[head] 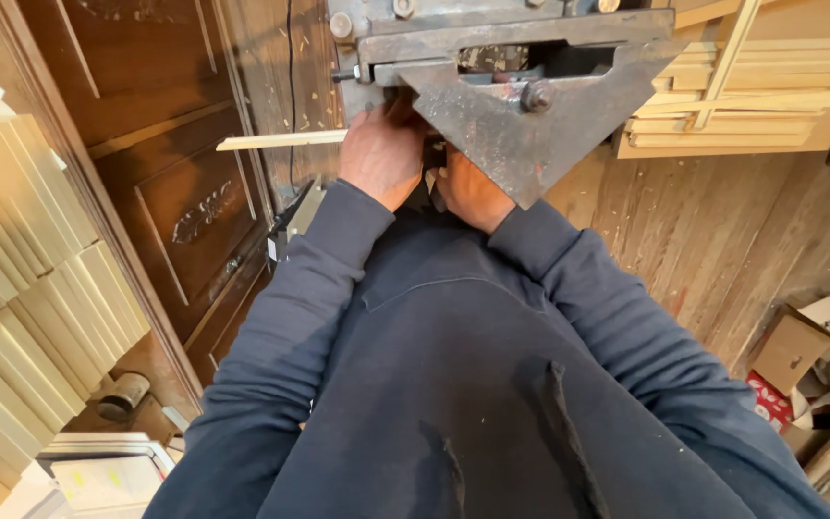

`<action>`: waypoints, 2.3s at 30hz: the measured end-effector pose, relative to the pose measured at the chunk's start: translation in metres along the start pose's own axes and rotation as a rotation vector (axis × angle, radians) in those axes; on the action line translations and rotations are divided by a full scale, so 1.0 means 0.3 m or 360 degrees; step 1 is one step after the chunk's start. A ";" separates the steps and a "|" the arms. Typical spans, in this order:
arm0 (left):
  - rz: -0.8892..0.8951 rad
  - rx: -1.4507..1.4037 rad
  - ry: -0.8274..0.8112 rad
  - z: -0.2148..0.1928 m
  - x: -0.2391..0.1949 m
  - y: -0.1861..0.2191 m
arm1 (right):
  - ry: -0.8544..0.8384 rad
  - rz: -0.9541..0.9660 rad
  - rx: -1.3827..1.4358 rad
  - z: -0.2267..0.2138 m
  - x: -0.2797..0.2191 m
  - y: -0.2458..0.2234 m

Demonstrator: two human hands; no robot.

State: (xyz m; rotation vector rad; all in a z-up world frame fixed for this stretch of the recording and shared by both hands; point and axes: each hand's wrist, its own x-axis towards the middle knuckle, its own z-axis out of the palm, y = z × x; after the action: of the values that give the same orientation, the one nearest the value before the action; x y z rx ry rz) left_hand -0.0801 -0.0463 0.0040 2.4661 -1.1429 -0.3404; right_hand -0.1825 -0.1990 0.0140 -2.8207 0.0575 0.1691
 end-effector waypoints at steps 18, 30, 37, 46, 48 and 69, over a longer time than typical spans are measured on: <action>-0.0109 0.0025 0.0266 -0.335 -0.067 -0.030 | -0.0268 0.0121 -0.0050 -0.038 -0.002 -0.021; -0.0118 -0.0023 0.0783 -0.429 -0.129 -0.129 | -0.0267 0.0058 -0.0138 -0.055 -0.003 -0.026; -0.0264 -0.0130 0.0970 -0.373 -0.125 -0.115 | -0.0251 0.0133 -0.0065 -0.052 -0.002 -0.027; -0.0319 -0.0527 0.0943 -0.290 -0.127 -0.103 | -0.0313 0.0154 0.0017 -0.078 0.013 -0.035; -0.0406 -0.0462 0.0889 -0.341 -0.097 -0.072 | -0.0432 0.0200 0.0044 -0.062 0.011 -0.032; -0.0386 -0.0540 -0.0375 -0.929 -0.244 -0.313 | 0.0227 0.0367 0.0512 -0.049 0.010 -0.048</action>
State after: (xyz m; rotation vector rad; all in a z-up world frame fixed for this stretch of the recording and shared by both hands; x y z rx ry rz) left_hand 0.0419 0.1355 0.2137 2.3014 -0.7886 -0.8412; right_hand -0.1770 -0.1900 0.0318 -2.4936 0.4054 0.0070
